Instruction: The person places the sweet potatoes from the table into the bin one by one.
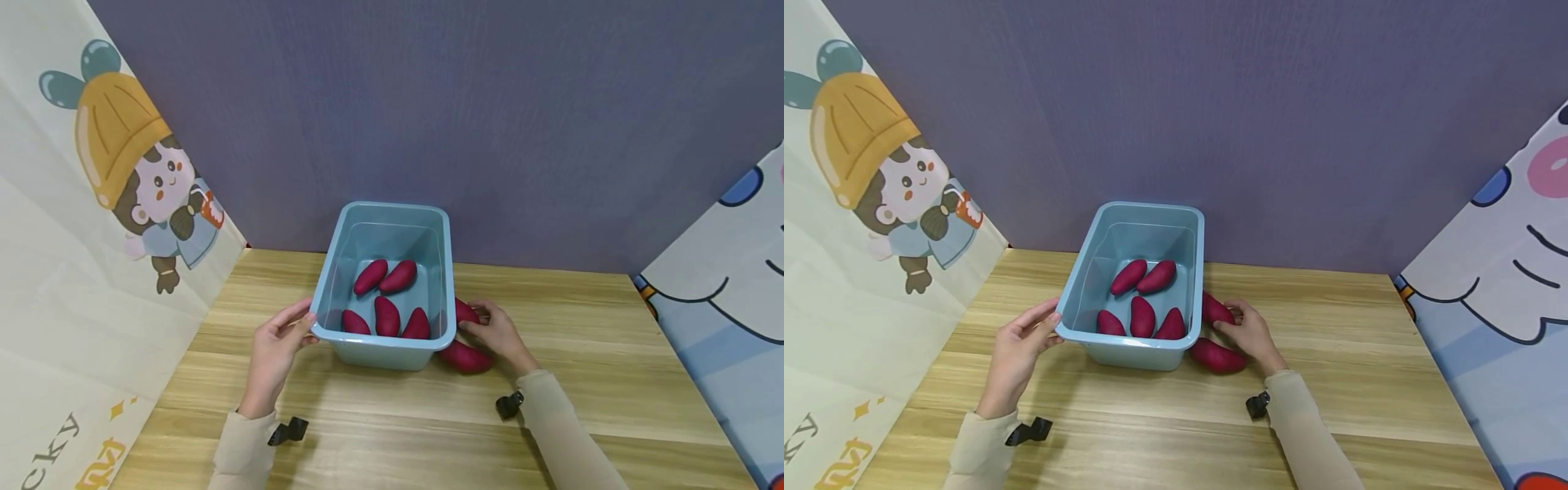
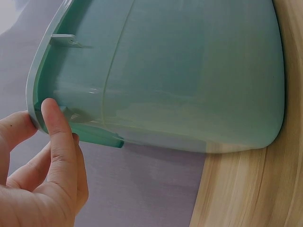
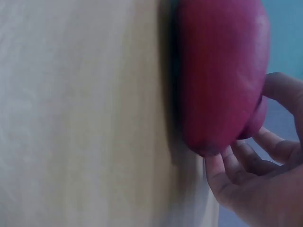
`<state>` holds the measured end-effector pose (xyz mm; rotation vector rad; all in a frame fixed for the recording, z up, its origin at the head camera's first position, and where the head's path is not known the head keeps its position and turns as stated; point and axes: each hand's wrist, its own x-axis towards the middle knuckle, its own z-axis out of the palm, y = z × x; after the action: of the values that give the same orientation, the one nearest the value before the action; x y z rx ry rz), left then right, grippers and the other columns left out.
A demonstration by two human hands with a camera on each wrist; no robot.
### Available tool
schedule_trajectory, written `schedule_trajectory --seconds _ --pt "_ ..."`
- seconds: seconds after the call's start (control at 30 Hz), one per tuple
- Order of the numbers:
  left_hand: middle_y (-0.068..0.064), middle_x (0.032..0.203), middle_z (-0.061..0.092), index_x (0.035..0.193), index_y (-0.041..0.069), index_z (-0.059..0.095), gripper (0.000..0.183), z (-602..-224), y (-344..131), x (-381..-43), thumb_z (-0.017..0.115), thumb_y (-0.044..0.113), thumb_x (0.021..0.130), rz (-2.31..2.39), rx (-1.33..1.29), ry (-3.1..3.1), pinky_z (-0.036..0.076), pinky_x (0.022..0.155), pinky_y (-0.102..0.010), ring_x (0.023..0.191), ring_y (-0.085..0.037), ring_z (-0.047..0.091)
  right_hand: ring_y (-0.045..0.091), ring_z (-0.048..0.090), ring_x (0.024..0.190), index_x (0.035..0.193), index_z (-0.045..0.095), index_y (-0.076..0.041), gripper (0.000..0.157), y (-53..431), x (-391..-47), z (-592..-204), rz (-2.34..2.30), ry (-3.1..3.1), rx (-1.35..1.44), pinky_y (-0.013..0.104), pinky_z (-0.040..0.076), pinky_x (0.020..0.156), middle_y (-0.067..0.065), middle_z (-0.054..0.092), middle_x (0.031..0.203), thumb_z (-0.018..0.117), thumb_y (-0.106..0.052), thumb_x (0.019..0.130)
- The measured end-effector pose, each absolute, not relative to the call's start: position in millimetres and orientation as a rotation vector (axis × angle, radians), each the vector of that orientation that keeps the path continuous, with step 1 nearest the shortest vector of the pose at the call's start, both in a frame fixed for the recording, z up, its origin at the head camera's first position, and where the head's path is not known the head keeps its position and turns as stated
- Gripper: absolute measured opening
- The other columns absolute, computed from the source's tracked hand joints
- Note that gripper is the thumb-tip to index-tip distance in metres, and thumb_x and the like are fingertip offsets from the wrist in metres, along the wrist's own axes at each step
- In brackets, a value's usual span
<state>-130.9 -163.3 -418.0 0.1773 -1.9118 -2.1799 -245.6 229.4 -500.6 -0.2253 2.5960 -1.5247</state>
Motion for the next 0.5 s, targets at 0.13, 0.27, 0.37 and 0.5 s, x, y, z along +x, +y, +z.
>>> schedule_trajectory --seconds 0.13,0.27,0.37,0.5 --pt "-0.015 0.114 0.067 0.129 -0.007 0.063 0.04 -418 -163 -131 0.073 0.008 0.093 -2.187 0.176 -1.903 0.062 0.069 -0.031 0.08 -0.015 0.069 0.035 0.062 0.105 0.135 0.053 0.005 0.054 235 -247 -496 -1.512 2.631 -0.243 0.039 0.055 0.088 0.024 0.062 0.121 0.077 -0.015 0.09" --pt "-0.018 0.115 0.066 0.129 -0.007 0.063 0.04 -418 -163 -131 0.073 0.007 0.093 -2.19 0.17 -1.897 0.062 0.069 -0.03 0.08 -0.016 0.068 0.037 0.062 0.107 0.137 0.053 0.003 0.056 241 -248 -483 -1.506 2.658 -0.266 0.038 0.055 0.087 0.024 0.061 0.125 0.076 -0.02 0.092" --pt "-0.017 0.115 0.066 0.129 -0.007 0.063 0.04 -417 -163 -131 0.073 0.008 0.093 -2.184 0.17 -1.907 0.062 0.069 -0.03 0.08 -0.015 0.068 0.036 0.062 0.108 0.139 0.052 0.002 0.058 246 -248 -470 -1.499 2.671 -0.269 0.034 0.055 0.085 0.024 0.061 0.127 0.076 -0.024 0.092" --pt "-0.015 0.116 0.066 0.129 -0.005 0.063 0.04 -417 -164 -130 0.073 0.01 0.094 -2.176 0.173 -1.922 0.062 0.07 -0.031 0.082 -0.015 0.068 0.036 0.061 0.107 0.139 0.052 0.001 0.06 252 -250 -452 -1.512 2.684 -0.286 0.024 0.055 0.08 0.023 0.061 0.127 0.076 -0.028 0.092"
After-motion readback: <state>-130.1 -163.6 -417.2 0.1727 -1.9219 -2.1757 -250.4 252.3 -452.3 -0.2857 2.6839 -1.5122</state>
